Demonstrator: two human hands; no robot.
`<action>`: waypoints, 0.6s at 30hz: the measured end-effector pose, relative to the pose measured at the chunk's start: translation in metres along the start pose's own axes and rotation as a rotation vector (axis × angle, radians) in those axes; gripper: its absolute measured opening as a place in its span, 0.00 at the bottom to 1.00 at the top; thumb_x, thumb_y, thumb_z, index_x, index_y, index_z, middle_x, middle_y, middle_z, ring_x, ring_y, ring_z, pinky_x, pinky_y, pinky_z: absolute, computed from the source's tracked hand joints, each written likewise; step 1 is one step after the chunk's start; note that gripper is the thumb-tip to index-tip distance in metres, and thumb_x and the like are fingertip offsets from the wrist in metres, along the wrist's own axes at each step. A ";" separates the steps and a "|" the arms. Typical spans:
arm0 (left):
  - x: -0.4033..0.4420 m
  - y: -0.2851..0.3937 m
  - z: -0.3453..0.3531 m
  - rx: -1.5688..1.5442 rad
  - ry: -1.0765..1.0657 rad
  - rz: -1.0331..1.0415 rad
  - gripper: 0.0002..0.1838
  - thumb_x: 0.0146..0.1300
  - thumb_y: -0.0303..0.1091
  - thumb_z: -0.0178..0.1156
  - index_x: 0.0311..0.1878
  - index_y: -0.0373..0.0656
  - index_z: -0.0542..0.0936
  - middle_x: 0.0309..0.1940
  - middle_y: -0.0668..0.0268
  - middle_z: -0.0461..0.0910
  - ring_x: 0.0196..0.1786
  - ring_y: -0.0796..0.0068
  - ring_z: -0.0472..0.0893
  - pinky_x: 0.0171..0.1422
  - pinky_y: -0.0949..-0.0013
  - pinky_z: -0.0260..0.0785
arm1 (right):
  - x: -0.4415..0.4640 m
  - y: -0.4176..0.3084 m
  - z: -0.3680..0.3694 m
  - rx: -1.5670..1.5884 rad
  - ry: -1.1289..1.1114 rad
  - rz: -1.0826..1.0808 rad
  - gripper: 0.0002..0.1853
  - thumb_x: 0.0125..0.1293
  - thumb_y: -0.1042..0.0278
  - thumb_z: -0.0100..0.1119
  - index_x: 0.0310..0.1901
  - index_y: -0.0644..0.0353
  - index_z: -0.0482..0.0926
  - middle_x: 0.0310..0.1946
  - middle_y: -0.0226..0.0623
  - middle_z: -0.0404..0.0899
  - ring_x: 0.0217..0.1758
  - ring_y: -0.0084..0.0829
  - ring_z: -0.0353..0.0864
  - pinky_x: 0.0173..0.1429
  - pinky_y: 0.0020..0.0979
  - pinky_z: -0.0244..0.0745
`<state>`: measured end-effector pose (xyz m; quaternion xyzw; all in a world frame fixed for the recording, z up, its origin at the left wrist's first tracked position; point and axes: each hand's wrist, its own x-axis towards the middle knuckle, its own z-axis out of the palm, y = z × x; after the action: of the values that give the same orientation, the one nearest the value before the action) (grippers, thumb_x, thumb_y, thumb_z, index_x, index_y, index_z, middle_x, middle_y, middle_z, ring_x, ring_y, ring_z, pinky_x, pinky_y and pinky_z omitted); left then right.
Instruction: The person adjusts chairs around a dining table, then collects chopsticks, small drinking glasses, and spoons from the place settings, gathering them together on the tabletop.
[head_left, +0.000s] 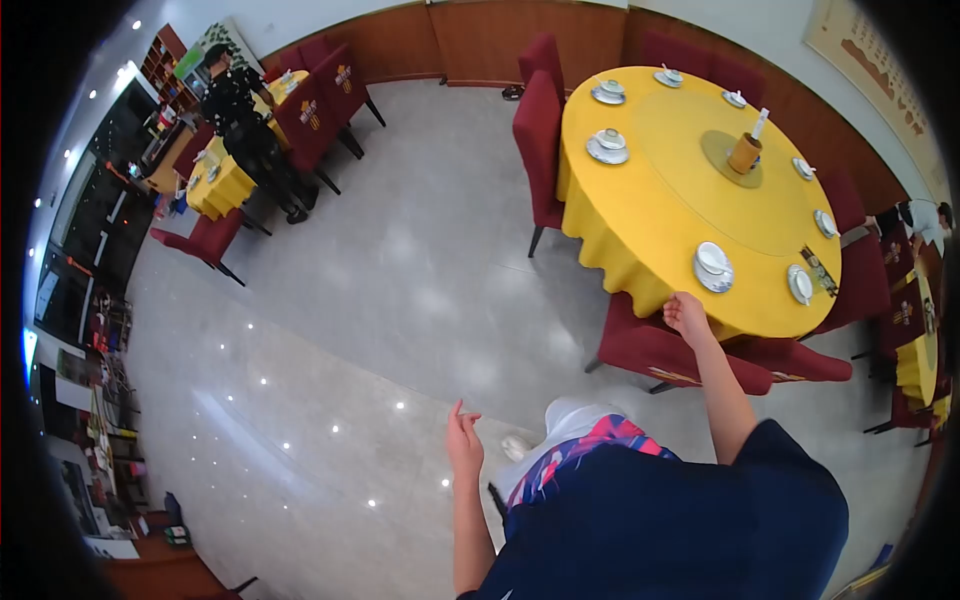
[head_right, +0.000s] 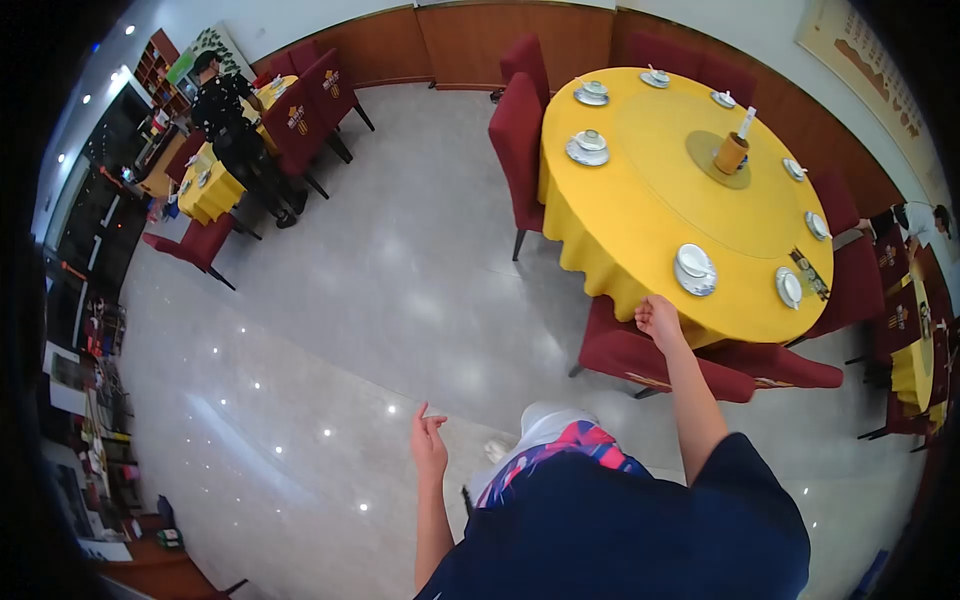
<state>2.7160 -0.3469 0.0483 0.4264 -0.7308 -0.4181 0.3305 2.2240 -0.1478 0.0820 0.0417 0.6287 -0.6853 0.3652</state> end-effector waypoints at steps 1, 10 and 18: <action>0.025 -0.007 -0.013 0.011 -0.014 -0.002 0.18 0.74 0.29 0.46 0.64 0.37 0.69 0.35 0.61 0.83 0.36 0.71 0.79 0.43 0.67 0.70 | -0.020 -0.005 0.029 -0.108 -0.033 -0.038 0.08 0.71 0.62 0.49 0.40 0.56 0.74 0.28 0.31 0.77 0.29 0.24 0.76 0.35 0.26 0.74; 0.305 -0.041 0.001 -0.001 -0.357 -0.007 0.16 0.73 0.31 0.50 0.60 0.41 0.74 0.34 0.61 0.84 0.30 0.74 0.77 0.38 0.69 0.69 | 0.060 0.038 0.126 -0.368 0.273 -0.136 0.10 0.70 0.62 0.53 0.38 0.59 0.80 0.25 0.28 0.78 0.23 0.17 0.75 0.26 0.20 0.70; 0.509 -0.035 0.011 0.067 -0.635 -0.136 0.15 0.71 0.33 0.54 0.57 0.41 0.76 0.37 0.58 0.86 0.42 0.71 0.84 0.46 0.69 0.74 | 0.315 -0.075 0.242 -1.078 0.491 -0.542 0.18 0.63 0.58 0.60 0.50 0.59 0.76 0.40 0.51 0.80 0.49 0.50 0.80 0.50 0.45 0.75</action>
<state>2.5060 -0.8110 0.0763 0.3334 -0.7806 -0.5269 0.0432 2.0502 -0.5090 0.0317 -0.1519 0.9378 -0.3122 -0.0052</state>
